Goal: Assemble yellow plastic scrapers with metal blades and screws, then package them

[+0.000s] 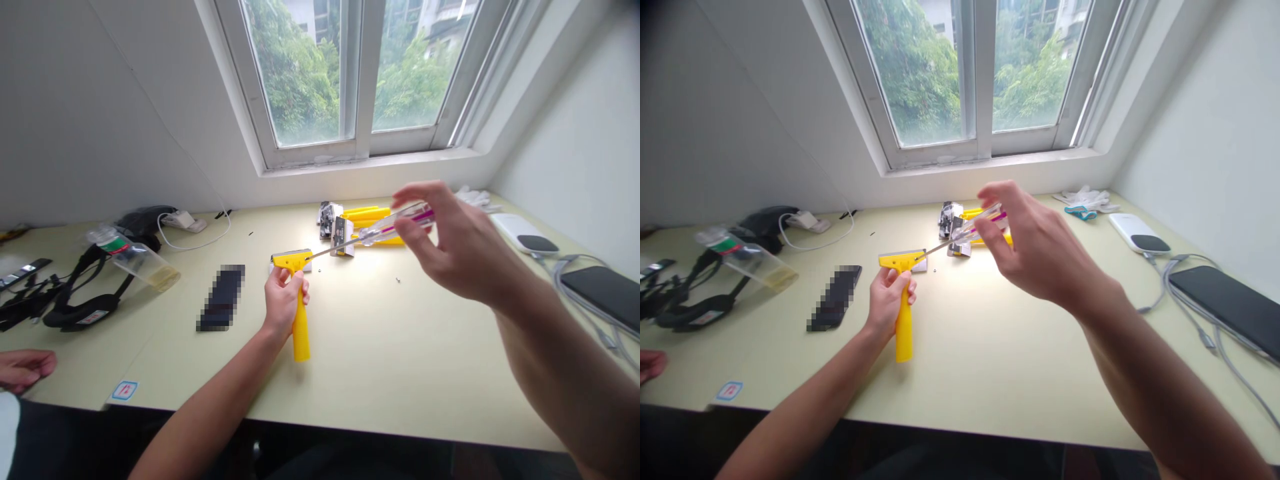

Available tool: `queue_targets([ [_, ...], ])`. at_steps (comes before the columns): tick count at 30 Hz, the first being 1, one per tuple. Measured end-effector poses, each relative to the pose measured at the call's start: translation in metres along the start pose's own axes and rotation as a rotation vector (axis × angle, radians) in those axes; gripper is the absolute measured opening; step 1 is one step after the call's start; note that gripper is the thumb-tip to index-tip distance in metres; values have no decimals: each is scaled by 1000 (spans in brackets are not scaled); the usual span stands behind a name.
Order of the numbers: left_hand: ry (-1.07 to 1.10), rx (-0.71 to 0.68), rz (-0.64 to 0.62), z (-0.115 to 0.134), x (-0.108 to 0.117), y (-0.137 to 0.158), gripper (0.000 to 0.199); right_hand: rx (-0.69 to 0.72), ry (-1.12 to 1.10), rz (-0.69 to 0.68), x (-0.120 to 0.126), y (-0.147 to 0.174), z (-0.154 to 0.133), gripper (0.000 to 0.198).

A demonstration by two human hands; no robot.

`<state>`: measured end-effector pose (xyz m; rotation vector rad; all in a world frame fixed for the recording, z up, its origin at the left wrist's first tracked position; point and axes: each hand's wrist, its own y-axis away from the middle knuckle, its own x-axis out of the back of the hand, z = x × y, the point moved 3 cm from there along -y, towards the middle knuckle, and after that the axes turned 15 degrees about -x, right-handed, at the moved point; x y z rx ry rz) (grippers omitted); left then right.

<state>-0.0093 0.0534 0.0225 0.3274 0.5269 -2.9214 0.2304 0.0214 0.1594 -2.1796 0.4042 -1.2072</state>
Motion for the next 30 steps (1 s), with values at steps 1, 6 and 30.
queue_targets([
  [1,-1,-4,5,0,0,0,23,37,-25,-53,-2,1,-2,38],
  [6,-5,-12,7,-3,1,-1,23,-46,4,20,-2,3,-1,36],
  [30,12,12,6,-9,3,-3,22,-24,-177,-174,-15,-6,19,51],
])
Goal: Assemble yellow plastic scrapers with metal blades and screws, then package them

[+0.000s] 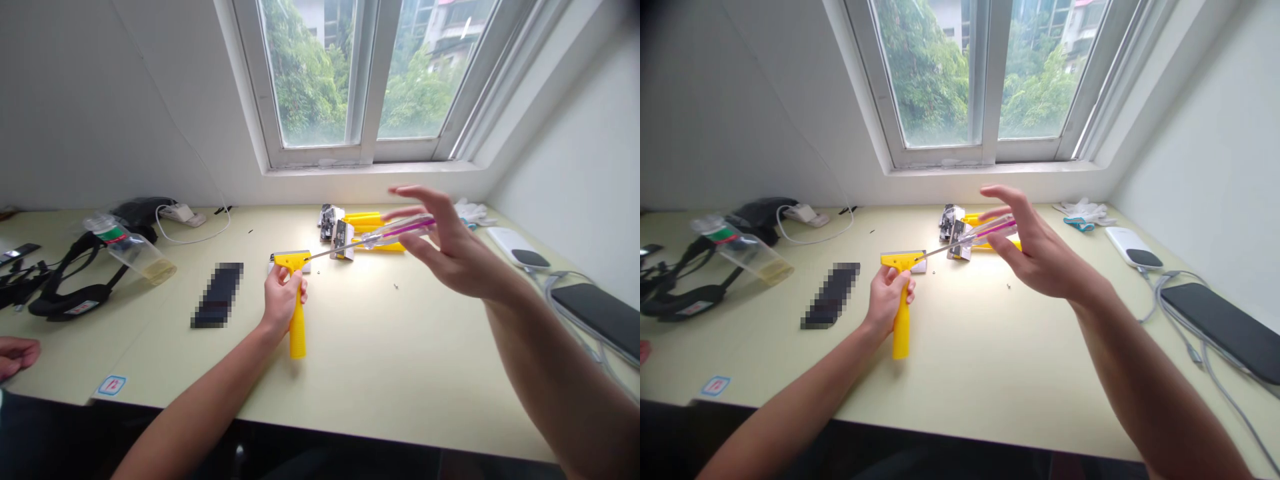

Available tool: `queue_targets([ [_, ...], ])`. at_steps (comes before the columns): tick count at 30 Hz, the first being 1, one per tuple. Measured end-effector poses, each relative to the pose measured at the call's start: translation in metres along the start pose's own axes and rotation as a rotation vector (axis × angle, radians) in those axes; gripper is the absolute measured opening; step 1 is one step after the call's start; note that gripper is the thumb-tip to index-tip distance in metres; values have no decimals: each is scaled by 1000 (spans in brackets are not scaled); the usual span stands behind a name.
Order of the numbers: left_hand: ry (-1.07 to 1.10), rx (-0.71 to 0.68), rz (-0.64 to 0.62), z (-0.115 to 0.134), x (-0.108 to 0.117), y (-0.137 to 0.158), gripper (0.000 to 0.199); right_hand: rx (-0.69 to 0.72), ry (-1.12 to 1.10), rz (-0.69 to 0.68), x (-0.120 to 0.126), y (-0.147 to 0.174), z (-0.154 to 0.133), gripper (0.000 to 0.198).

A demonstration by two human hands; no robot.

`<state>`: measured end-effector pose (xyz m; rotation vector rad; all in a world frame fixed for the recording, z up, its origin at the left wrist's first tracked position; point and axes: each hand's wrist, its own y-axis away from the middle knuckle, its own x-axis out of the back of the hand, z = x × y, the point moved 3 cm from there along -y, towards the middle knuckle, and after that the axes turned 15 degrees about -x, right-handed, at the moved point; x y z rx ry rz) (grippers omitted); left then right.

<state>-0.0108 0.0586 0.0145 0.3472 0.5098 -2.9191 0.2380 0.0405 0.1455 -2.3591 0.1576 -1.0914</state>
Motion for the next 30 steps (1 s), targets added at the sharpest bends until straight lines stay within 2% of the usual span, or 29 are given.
queue_targets([
  [4,4,5,-3,1,0,-1,23,-45,106,105,4,-2,2,43],
  [6,12,10,-4,1,0,-1,22,-14,128,43,3,-2,2,45],
  [10,32,17,-5,0,0,-1,23,-137,189,90,4,-5,11,47],
  [13,40,12,17,-1,2,-4,24,-97,144,-58,-3,-5,14,60],
  [16,39,7,22,-2,4,-6,23,-177,130,-25,-5,-7,18,53],
  [21,62,34,-17,-6,2,-3,25,-74,72,-21,-2,-8,13,52],
  [24,64,52,-42,-8,0,-1,27,-158,148,57,4,-8,15,47],
  [27,75,53,-25,-8,1,-2,27,-165,137,-84,0,-8,17,57],
  [30,86,47,-10,-7,4,-6,27,-323,175,-22,-4,-11,27,50],
])
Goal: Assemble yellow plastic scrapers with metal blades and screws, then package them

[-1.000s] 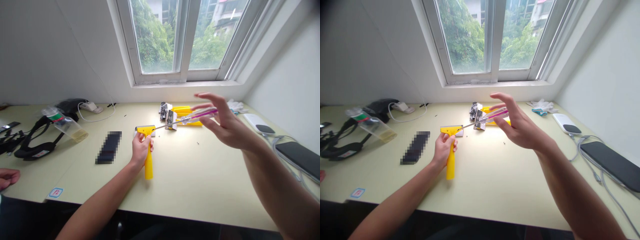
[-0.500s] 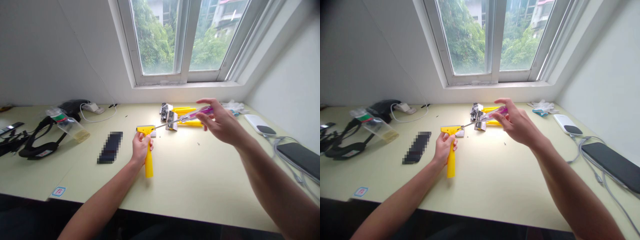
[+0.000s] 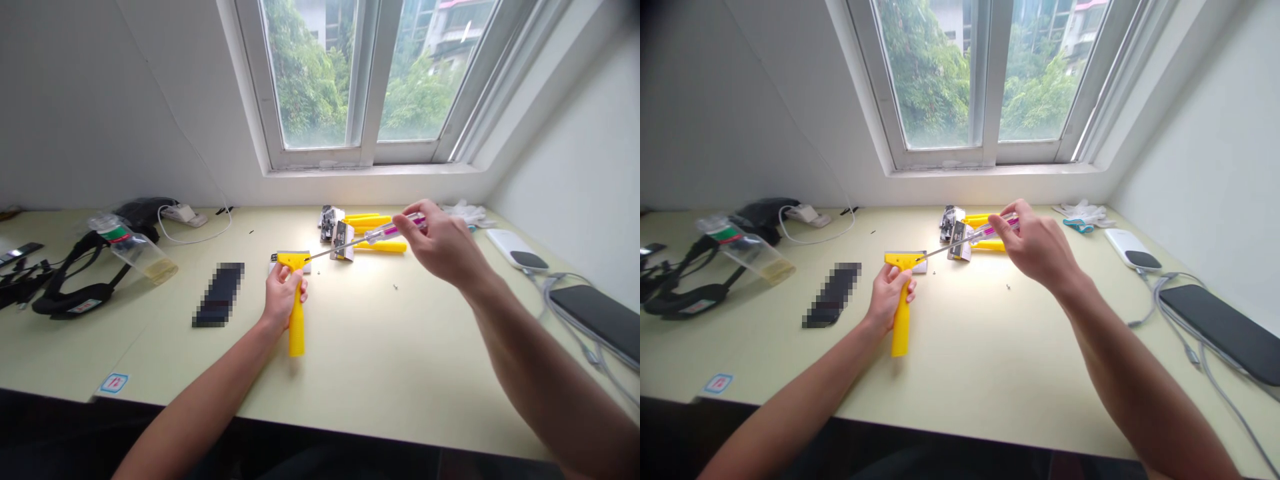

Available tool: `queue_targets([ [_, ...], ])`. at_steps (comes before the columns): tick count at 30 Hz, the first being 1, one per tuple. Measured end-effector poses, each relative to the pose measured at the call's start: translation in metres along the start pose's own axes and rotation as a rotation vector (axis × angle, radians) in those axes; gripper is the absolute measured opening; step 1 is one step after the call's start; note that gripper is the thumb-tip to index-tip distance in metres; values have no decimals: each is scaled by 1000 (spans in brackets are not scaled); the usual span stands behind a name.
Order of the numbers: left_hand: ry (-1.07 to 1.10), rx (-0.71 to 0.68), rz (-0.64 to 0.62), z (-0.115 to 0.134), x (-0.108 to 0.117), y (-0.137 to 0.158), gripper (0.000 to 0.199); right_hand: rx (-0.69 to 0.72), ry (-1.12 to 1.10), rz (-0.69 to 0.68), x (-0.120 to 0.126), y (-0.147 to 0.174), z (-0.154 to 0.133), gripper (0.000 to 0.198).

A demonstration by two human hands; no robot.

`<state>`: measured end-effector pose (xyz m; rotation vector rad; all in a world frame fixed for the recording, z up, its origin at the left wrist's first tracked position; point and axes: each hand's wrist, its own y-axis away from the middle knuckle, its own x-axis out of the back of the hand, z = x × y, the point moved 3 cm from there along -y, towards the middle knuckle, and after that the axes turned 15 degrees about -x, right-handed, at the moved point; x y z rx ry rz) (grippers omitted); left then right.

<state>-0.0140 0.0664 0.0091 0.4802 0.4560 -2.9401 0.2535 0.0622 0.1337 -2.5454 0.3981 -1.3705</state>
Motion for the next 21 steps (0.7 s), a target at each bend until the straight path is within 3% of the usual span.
queue_targets([
  [5,19,15,2,1,3,-3,27,154,-180,-69,-11,-4,0,50],
  [8,25,13,-4,2,3,-3,28,112,-181,-47,-11,-5,2,46],
  [17,65,40,-29,0,6,-5,30,201,-173,-86,-11,-7,4,44],
  [21,78,29,-43,3,6,-6,30,99,-247,-62,-11,-9,7,45],
])
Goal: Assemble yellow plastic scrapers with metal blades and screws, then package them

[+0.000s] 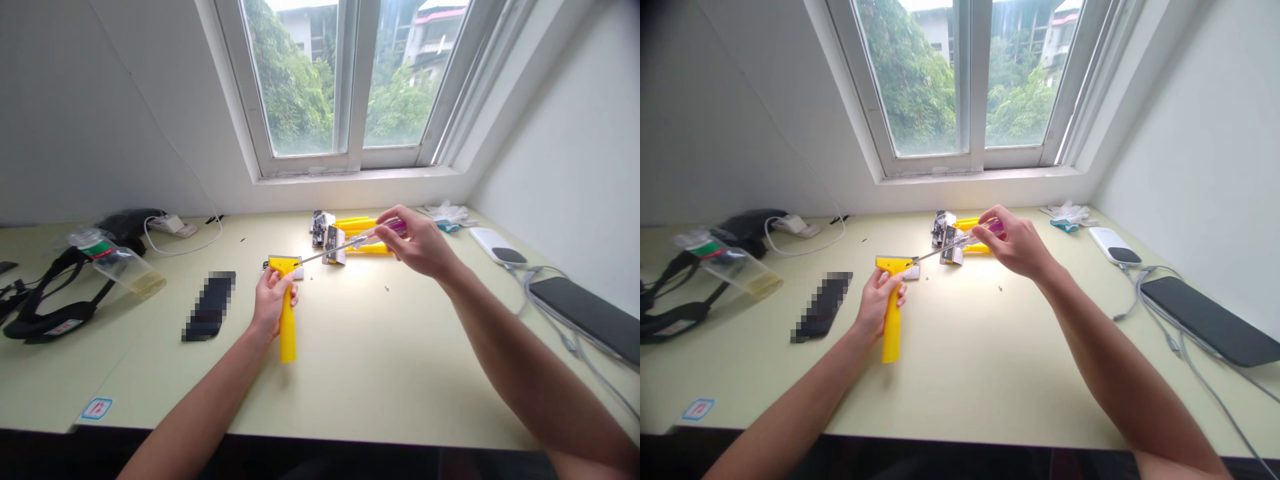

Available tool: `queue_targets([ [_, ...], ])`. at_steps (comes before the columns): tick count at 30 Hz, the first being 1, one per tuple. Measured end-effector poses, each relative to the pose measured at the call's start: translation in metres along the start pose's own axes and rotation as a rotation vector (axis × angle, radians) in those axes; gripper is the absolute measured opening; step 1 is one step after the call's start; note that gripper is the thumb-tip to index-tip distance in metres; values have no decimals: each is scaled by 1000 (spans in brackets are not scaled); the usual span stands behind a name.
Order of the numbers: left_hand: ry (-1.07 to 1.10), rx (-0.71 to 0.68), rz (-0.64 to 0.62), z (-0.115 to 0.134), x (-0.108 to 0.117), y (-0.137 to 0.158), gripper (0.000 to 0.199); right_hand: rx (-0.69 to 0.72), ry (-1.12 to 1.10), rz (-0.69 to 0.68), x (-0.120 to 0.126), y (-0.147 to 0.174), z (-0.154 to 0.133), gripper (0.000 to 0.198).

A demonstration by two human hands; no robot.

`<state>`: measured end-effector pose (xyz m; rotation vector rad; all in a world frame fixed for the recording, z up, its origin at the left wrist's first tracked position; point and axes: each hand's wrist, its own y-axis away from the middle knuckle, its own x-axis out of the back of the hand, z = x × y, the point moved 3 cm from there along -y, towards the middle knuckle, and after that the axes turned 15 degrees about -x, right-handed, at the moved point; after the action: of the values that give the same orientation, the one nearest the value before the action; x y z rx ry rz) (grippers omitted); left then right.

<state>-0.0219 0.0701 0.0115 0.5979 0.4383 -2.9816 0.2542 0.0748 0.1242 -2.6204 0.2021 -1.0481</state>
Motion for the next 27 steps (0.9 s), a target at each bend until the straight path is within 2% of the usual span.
queue_targets([
  [3,8,13,-3,0,1,-1,31,47,-35,-74,-2,0,-1,48],
  [6,15,35,-5,-3,1,-2,32,-11,23,-18,0,0,0,43],
  [8,19,40,8,-5,1,-2,33,4,37,-27,1,1,0,45],
  [10,29,40,20,-4,0,-2,33,43,-16,-98,0,2,-2,51],
  [12,58,65,16,0,-1,-1,32,17,-60,-114,0,2,-1,47],
  [15,161,98,37,9,1,-5,25,-38,-188,-49,5,-1,2,38],
  [18,247,18,158,21,13,-15,23,-47,-421,16,10,-7,10,34],
  [20,251,-68,248,28,22,-22,28,-92,-469,-90,2,-12,18,35],
  [22,229,-113,294,33,26,-26,36,-128,-437,-307,-19,-12,24,35],
  [24,202,-108,282,34,24,-26,44,-121,-360,-495,-47,-7,27,33],
  [27,185,-87,225,30,15,-19,52,-66,-118,-655,-88,8,26,22],
])
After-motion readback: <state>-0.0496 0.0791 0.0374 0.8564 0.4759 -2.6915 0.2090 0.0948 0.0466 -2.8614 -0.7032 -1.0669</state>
